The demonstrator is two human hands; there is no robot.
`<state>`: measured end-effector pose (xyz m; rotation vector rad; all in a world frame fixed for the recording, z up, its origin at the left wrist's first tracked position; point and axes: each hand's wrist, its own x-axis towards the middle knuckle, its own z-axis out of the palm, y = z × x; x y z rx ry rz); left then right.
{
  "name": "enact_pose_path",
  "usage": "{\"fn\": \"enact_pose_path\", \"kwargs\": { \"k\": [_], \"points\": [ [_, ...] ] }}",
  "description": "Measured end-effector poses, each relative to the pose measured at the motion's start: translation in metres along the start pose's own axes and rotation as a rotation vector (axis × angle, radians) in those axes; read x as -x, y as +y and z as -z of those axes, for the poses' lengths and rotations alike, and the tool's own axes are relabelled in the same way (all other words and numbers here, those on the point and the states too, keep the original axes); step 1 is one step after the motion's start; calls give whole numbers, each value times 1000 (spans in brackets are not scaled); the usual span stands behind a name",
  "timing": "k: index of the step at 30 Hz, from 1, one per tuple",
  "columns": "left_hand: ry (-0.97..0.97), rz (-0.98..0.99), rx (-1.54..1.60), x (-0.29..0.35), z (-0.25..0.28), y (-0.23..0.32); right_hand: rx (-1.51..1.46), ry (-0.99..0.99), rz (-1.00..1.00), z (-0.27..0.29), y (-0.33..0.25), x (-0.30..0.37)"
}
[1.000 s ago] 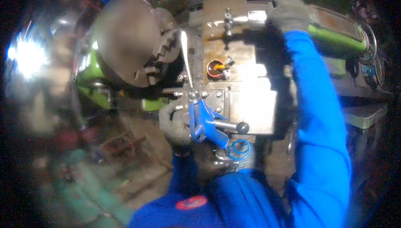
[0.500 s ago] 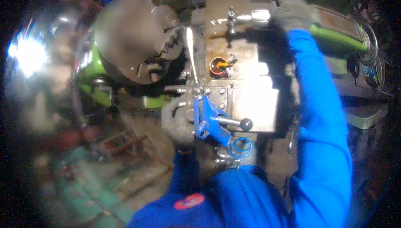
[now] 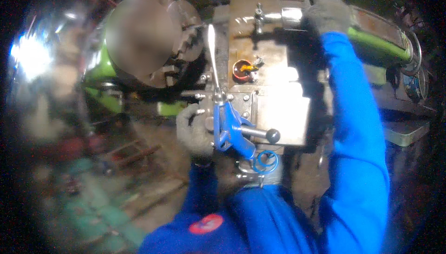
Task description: The person operates a metal lathe, using a wrench to tighten the chuck jaws on a cylindrical metal workpiece. They then use a caliper to measure the workpiece and adjust the lathe controls.
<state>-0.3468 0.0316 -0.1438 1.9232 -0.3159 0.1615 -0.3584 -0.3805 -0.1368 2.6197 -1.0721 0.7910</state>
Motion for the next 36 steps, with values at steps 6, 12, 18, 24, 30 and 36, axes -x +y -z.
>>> {"fn": "enact_pose_path", "kwargs": {
  "k": [6, 12, 18, 24, 30, 36],
  "points": [
    [-8, -68, -4, -2, 3, -5, -94, -41, 39, -20, 14, -8],
    [-125, -1, -50, -1, 13, -17, -113, -171, -26, 46, -15, 0],
    [-164, -438, -219, -8, 13, -40, -237, 53, 62, 7, 9, 7],
    [-151, -300, -77, -13, 14, -43, -324, 323, 62, 29, 0, 118],
    [-254, -360, 55, -14, 58, -38, -487, 79, -226, 108, -13, 316],
    [-220, -467, -26, -63, 129, -149, -370, 35, -855, 174, -44, 509]
  ]
}}
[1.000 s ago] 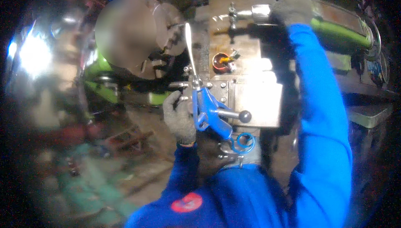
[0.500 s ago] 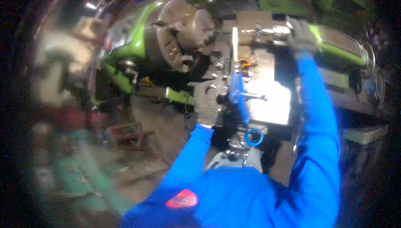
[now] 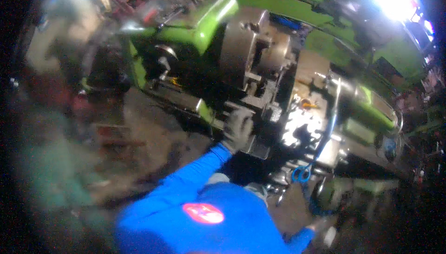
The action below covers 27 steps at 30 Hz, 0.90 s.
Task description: The person operates a metal lathe, using a wrench to tighten the chuck jaws on a cylindrical metal workpiece. They then use a caliper to measure the workpiece and adjust the lathe controls.
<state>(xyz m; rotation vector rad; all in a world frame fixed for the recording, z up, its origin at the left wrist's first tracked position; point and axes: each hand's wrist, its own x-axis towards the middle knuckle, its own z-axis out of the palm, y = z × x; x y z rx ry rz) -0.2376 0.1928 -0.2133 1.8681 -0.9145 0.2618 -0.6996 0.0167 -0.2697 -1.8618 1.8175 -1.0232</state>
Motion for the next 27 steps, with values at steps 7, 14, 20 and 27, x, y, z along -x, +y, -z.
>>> {"fn": "enact_pose_path", "kwargs": {
  "k": [7, 14, 20, 27],
  "points": [
    [239, -246, -186, -172, 121, -74, -671, 278, -834, 44, 10, 111],
    [-209, -190, -937, -347, 132, -130, -87, -236, -432, 55, 11, 104],
    [-258, -133, -1111, -352, 130, -142, -857, -34, -690, 82, -90, 111],
    [250, -226, -965, -356, 127, -111, -249, -237, 48, 71, -56, 4]
  ]
}}
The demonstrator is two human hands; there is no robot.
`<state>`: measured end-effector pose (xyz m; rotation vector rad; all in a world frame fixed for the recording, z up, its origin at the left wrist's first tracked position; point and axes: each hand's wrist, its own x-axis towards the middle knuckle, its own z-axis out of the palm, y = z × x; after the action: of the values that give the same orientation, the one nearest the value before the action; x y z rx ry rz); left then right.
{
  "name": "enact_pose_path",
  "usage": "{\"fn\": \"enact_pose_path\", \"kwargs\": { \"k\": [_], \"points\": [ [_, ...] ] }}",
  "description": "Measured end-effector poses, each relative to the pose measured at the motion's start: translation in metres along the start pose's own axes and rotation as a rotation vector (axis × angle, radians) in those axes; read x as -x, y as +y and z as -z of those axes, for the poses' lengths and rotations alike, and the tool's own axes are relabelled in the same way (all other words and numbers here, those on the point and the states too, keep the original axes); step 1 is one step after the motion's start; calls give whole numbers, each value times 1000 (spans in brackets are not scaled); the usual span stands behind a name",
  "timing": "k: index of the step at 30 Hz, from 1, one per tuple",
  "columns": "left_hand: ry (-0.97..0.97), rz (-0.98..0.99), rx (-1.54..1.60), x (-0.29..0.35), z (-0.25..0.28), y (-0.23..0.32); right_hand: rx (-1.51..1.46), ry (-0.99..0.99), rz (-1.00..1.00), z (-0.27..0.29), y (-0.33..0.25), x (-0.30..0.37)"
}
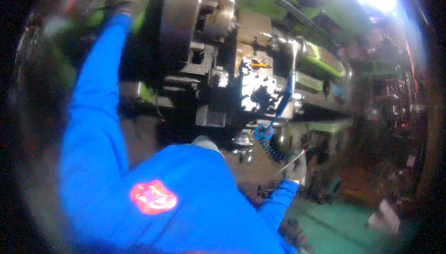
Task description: The person operates a metal lathe, using a wrench to tighten the chuck jaws on a cylindrical metal workpiece. They then use a caliper to measure the workpiece and adjust the lathe controls.
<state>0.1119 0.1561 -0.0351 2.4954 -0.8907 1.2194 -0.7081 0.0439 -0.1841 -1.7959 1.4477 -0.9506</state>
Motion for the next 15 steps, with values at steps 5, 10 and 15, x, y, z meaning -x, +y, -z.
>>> {"fn": "enact_pose_path", "kwargs": {
  "k": [5, 10, 15],
  "points": [
    [-446, 130, 113, -6, 22, 18, -89, -178, -1, -53, -61, -135],
    [-303, 134, 92, 2, 13, 6, 237, -423, 261, -144, -112, -267],
    [-204, -36, 11, 11, -1, -3, 239, -782, 155, -219, -145, -325]
  ]
}}
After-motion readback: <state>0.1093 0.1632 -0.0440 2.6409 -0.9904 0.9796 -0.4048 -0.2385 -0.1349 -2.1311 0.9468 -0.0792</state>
